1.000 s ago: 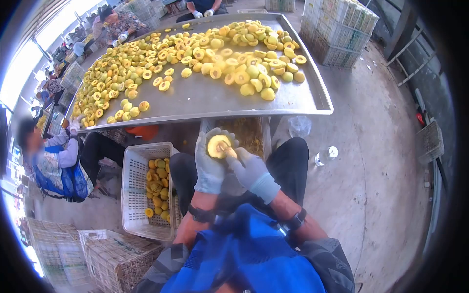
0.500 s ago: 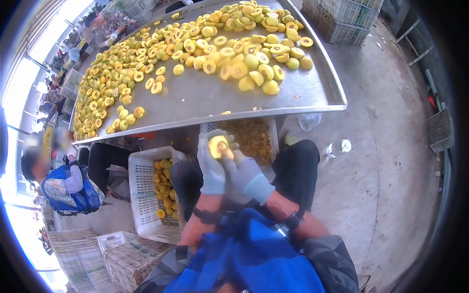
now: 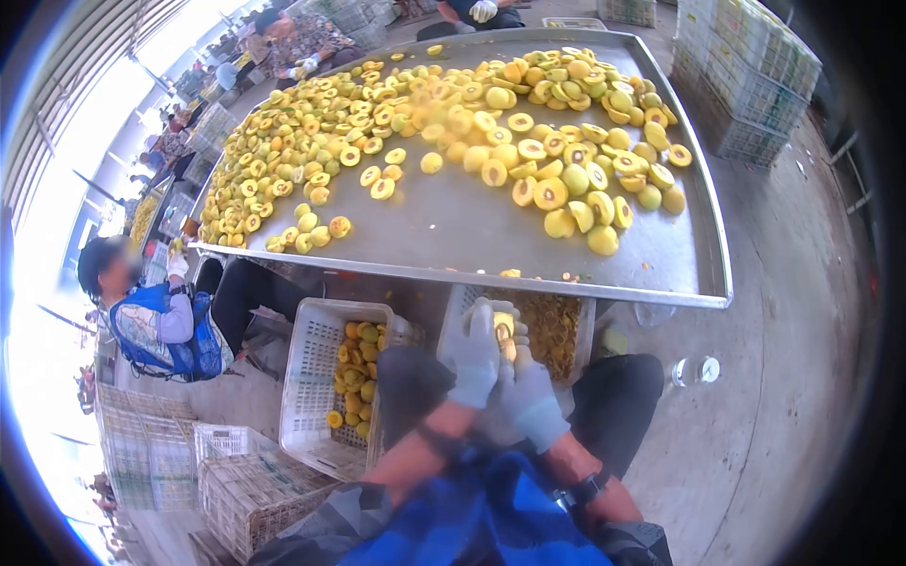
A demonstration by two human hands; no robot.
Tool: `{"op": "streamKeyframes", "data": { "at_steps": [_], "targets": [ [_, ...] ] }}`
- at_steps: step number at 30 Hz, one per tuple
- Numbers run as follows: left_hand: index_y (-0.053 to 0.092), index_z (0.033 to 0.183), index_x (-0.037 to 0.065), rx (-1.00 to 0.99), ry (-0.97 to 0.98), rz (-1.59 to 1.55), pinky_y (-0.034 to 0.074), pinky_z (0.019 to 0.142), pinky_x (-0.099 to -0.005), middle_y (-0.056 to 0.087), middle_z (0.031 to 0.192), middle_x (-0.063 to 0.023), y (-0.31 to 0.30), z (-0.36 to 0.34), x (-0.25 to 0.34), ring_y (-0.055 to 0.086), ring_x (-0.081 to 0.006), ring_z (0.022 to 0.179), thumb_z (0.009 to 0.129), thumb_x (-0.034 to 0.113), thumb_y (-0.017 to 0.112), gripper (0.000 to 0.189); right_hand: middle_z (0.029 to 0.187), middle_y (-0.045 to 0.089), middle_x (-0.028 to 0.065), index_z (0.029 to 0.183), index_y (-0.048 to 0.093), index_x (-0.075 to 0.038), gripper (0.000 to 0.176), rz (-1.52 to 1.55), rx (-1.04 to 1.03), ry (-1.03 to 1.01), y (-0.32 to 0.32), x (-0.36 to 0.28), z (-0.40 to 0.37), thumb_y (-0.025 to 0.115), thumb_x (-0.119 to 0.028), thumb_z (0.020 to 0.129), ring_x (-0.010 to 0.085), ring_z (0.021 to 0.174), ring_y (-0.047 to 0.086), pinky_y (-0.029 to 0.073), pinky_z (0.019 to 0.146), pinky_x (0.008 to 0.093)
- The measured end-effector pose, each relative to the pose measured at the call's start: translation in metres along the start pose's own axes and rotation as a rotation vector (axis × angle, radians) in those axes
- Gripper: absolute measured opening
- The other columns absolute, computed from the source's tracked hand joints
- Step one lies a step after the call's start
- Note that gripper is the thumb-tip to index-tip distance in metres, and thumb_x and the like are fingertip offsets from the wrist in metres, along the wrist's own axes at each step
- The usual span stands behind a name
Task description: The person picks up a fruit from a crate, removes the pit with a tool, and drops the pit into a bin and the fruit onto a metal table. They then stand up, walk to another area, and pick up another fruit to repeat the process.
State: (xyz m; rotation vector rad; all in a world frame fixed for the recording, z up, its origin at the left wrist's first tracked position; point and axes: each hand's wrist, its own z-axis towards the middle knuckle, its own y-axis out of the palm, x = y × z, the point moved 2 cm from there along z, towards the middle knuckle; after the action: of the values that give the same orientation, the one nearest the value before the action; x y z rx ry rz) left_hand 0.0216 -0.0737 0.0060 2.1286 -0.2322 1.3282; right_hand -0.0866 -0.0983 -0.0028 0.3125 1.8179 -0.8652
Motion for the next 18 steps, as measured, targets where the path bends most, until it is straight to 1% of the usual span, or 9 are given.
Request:
{"op": "streamKeyframes", "data": {
  "at_steps": [1,4,7,10,13,16,18],
  "targets": [
    [0.068,0.101,-0.001,0.007,-0.001,0.008,0.059,0.062,-0.0299,0.069,0.092,-0.0104,0.0,-0.001,0.003,0.07,-0.0178,0.074,0.105,0.028,0.049,0.035,0.091,0.067,0.0324,0.126,0.054,0.005,0.038,-0.019,-0.012,-0.007,0.001,0.0,0.001,0.05,-0.024,0.101,0.0499,0.086,0.065,0.05,0.073,0.0556],
    [0.069,0.102,-0.002,0.007,0.009,0.028,0.06,0.063,-0.0299,0.07,0.092,-0.0103,0.007,-0.008,0.024,0.07,-0.0177,0.075,0.105,0.029,0.049,0.037,0.089,0.067,0.0308,0.122,0.056,0.004,0.034,-0.019,0.097,-0.093,0.004,-0.01,0.001,0.049,-0.024,0.103,0.0477,0.083,0.066,0.051,0.07,0.0531],
    [0.069,0.104,-0.002,0.009,0.045,0.019,0.06,0.063,-0.0295,0.07,0.093,-0.0101,0.012,-0.018,0.04,0.07,-0.0176,0.076,0.106,0.03,0.048,0.038,0.087,0.067,0.0282,0.118,0.057,0.003,0.031,0.23,0.024,-0.039,-0.003,-0.034,-0.006,0.048,-0.024,0.105,0.044,0.079,0.068,0.051,0.067,0.0492],
    [0.069,0.105,-0.003,0.01,0.07,0.027,0.059,0.064,-0.0289,0.07,0.092,-0.0099,0.007,-0.016,0.037,0.07,-0.017,0.076,0.105,0.029,0.047,0.039,0.087,0.068,0.0262,0.115,0.058,0.002,0.029,0.238,0.094,-0.145,0.005,-0.029,-0.005,0.047,-0.023,0.106,0.041,0.078,0.069,0.052,0.066,0.0463],
    [0.069,0.106,-0.003,0.028,0.083,0.045,0.058,0.065,-0.0285,0.069,0.092,-0.0098,0.003,-0.017,0.037,0.069,-0.0163,0.076,0.105,0.028,0.045,0.039,0.088,0.069,0.0258,0.115,0.058,0.002,0.029,0.164,0.136,-0.172,0.01,-0.029,-0.005,0.047,-0.023,0.106,0.0412,0.08,0.069,0.051,0.067,0.0473],
    [0.068,0.106,-0.003,0.017,0.087,0.093,0.057,0.065,-0.0283,0.07,0.091,-0.01,0.0,-0.019,0.041,0.068,-0.0157,0.075,0.105,0.027,0.044,0.039,0.089,0.068,0.0268,0.117,0.058,0.002,0.028,0.213,0.114,-0.182,0.009,-0.034,-0.005,0.048,-0.022,0.105,0.0427,0.081,0.069,0.051,0.068,0.0486],
    [0.068,0.106,-0.003,0.006,0.096,0.13,0.057,0.065,-0.0283,0.07,0.091,-0.0102,0.0,-0.02,0.047,0.068,-0.0155,0.074,0.105,0.027,0.043,0.039,0.089,0.068,0.0275,0.119,0.058,0.002,0.029,0.183,0.107,-0.18,0.011,-0.032,-0.004,0.049,-0.021,0.103,0.044,0.081,0.068,0.051,0.069,0.0497]
  ]
}}
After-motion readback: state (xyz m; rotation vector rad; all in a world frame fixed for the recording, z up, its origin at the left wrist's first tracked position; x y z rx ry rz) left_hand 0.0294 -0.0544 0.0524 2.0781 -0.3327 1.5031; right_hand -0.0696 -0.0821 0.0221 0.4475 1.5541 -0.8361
